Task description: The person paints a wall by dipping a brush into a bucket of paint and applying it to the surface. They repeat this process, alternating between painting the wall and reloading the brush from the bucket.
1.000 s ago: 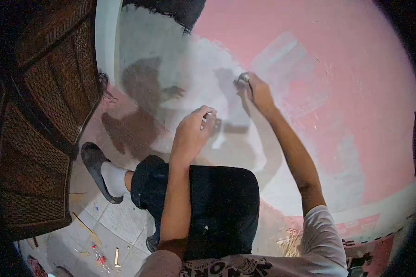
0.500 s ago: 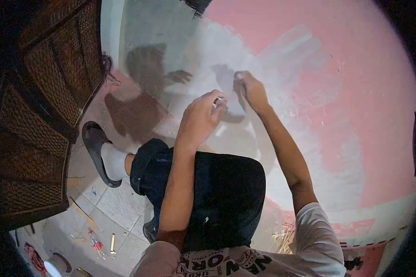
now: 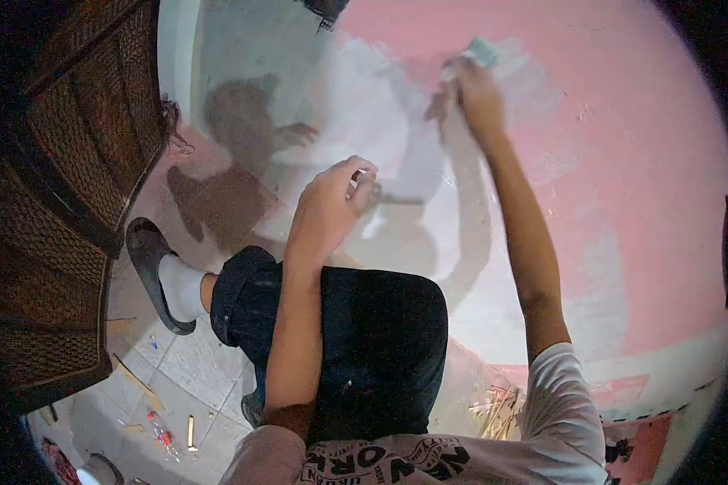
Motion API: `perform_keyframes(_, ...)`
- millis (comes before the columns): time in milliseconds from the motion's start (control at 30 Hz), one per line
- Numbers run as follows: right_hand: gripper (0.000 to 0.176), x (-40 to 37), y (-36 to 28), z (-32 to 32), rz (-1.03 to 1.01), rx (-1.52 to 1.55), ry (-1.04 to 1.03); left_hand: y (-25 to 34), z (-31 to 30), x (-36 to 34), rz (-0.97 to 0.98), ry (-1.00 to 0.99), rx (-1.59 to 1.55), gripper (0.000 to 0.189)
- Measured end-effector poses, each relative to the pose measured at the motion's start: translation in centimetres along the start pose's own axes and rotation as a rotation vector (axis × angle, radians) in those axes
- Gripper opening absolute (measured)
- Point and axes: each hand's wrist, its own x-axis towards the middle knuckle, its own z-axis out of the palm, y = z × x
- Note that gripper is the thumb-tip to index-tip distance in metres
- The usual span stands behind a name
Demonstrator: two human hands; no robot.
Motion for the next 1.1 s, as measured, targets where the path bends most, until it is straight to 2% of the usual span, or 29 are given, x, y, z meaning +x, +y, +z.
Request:
perform_keyframes(33, 0.031, -1.2, -1.7, 1.4, -0.089, -0.013, 0.044, 0.4, -0.2, -0.2, 0.005, -0.003, 0.013, 0.022)
perform_keyframes(67, 0.035, -1.1, -4.1, 0.3, -0.006, 0.179, -0.17, 0.9, -0.5, -0.4, 0.008, -0.001, 0.028, 0.021)
perform_keyframes(167, 0.03, -0.6, -5.0, 0.5, 0.145, 0.478, -0.17, 1.1, -0.4, -0.7, 0.044, 0.017, 0.073, 0.021)
perform_keyframes(200, 0.022, 0.4, -3.7, 0.1, 0.101, 0.461, -0.046, 0.8, -0.2, -0.7, 0.06, 0.019, 0.086, 0.022)
perform_keyframes(267, 0.026, 3.3, -0.3, -3.4, 0.058, 0.354, 0.146, 0.6, -0.4, -0.5, 0.058, 0.009, 0.096, 0.022)
perform_keyframes(300, 0.028, 4.4, 1.9, -5.7, 0.126, 0.38, 0.055, 0.3, -0.2, -0.4, 0.055, 0.0, 0.099, 0.022)
perform_keyframes(333, 0.027, 5.8, 1.9, -8.9, 0.008, 0.247, 0.191, 0.0, 0.0, -0.3, 0.046, 0.006, 0.081, 0.023)
perform_keyframes(367, 0.025, 6.1, 3.7, -9.3, 0.014, 0.08, 0.292, -0.3, 0.1, -0.1, 0.042, 0.012, 0.066, 0.023)
perform_keyframes(433, 0.028, 5.5, 3.4, -10.2, 0.096, 0.01, 0.337, 0.0, 0.1, -0.1, 0.026, 0.014, 0.031, 0.022)
perform_keyframes(500, 0.03, 2.1, 2.4, -7.0, 0.072, 0.115, 0.24, 0.4, -0.2, -0.3, -0.004, -0.002, -0.015, 0.021)
perform_keyframes(567, 0.026, -3.5, 0.0, 0.5, 0.15, -0.039, 0.095, 0.4, -0.3, -0.5, 0.012, 0.0, 0.033, 0.021)
perform_keyframes(633, 0.022, -5.5, -5.9, -0.1, 0.118, 0.161, -0.081, 0.5, -0.3, -0.7, 0.022, 0.005, 0.051, 0.021)
perform_keyframes(733, 0.02, -3.8, -5.9, -2.9, 0.198, 0.613, -0.084, 0.8, -0.2, -0.6, 0.026, 0.012, 0.034, 0.021)
perform_keyframes(800, 0.02, -1.5, -0.9, -3.9, 0.182, 0.754, 0.0, 0.5, -0.2, -0.5, 0.029, 0.012, 0.03, 0.021)
perform_keyframes(833, 0.02, 0.1, -0.5, -6.9, 0.08, 0.441, 0.14, 0.3, -0.3, -0.4, 0.034, -0.005, 0.044, 0.022)
perform_keyframes(867, 0.019, 1.2, 0.9, -8.6, -0.04, 0.288, 0.218, 0.2, -0.5, -0.3, 0.041, -0.018, 0.062, 0.023)
perform_keyframes(900, 0.021, 1.4, 0.4, -10.2, 0.081, 0.229, 0.273, 0.2, -0.6, -0.3, 0.051, -0.029, 0.08, 0.024)
perform_keyframes(967, 0.024, 0.8, 0.1, -10.7, 0.15, 0.135, 0.263, 0.3, -0.5, -0.3, 0.045, -0.017, 0.085, 0.023)
perform_keyframes(1033, 0.025, -2.6, 0.0, -6.5, 0.266, 0.279, 0.048, 0.4, -0.5, -0.3, 0.038, -0.008, 0.061, 0.022)
perform_keyframes(1100, 0.026, -7.3, -1.2, 0.1, 0.119, 0.17, -0.024, 0.3, -0.3, -0.6, 0.028, -0.006, 0.01, 0.021)
